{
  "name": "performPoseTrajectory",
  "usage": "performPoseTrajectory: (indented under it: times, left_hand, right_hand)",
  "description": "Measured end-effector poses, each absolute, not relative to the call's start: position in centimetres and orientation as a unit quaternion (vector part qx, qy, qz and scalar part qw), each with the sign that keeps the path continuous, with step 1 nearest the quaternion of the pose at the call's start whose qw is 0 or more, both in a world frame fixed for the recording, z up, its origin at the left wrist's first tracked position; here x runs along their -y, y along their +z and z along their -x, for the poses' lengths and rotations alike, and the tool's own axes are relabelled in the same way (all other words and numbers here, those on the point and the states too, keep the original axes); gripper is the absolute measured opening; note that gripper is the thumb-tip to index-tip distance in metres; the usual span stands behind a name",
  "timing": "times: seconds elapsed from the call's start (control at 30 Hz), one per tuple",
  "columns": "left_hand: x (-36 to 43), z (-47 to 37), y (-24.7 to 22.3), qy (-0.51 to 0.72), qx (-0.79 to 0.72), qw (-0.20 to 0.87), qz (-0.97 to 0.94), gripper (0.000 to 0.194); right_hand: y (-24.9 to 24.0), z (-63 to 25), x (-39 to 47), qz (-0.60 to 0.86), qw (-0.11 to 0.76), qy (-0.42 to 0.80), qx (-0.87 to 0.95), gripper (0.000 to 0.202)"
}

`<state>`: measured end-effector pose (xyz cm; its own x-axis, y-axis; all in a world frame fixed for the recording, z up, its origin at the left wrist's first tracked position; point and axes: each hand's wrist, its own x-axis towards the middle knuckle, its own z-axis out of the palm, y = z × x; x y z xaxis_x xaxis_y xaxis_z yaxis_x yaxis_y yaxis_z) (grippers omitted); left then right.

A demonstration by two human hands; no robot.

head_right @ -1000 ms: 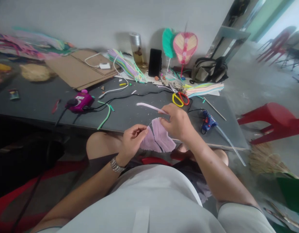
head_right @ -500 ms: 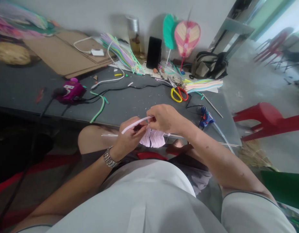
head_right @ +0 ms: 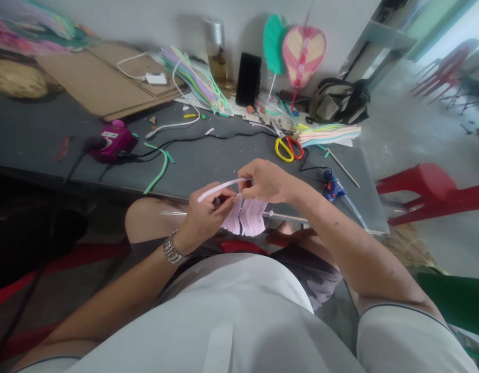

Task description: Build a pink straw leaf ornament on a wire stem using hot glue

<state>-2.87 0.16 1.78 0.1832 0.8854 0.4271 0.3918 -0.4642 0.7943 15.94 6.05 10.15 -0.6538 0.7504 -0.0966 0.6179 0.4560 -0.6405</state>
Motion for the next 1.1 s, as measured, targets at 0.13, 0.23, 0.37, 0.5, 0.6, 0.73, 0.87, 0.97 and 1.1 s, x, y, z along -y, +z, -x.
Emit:
performPoseTrajectory:
  times: [0.13,0.23,0.37,0.5,0.6,0.73,0.87,0.97,1.1]
  left_hand:
    - [-0.4,3.1,1.5,0.469,-0.433,0.279,-0.718,0.012]
    - [-0.5,3.4,1.5,0.459,-0.429,0.304,-0.716,0.011]
    - [-0.5,3.8,1.6,0.426,-0.433,0.356,-0.710,0.011]
    - [-0.6,3.8,1.8,0.434,-0.447,0.349,-0.700,0.014]
    - [-0.7,3.6,2.0,0.450,-0.451,0.339,-0.692,0.012]
    - [-0.7,3.7,2.1,0.449,-0.453,0.338,-0.693,0.012]
    - [-0.8,3.9,1.9,0.439,-0.451,0.330,-0.704,0.017]
    - [-0.9,4.0,1.8,0.428,-0.464,0.312,-0.710,0.022]
    - [-0.8,3.9,2.1,0.436,-0.461,0.304,-0.711,0.019]
  right_hand:
    - [10.2,-15.8,-6.3,0.391,0.092,0.314,0.860,0.012]
    - [9.8,-15.6,-6.2,0.392,0.086,0.309,0.862,0.010]
    - [9.2,-15.4,-6.2,0.407,0.083,0.316,0.853,0.008]
    - [8.9,-15.5,-6.4,0.397,0.110,0.356,0.839,0.009]
    - [9.1,-15.5,-6.4,0.395,0.121,0.371,0.832,0.008]
    - [9.2,-15.6,-6.4,0.391,0.123,0.365,0.836,0.007]
    - [9.0,-15.6,-6.3,0.382,0.117,0.332,0.854,0.007]
    - [8.9,-15.5,-6.3,0.371,0.120,0.319,0.864,0.010]
    - [8.8,-15.2,-6.4,0.365,0.132,0.328,0.861,0.014]
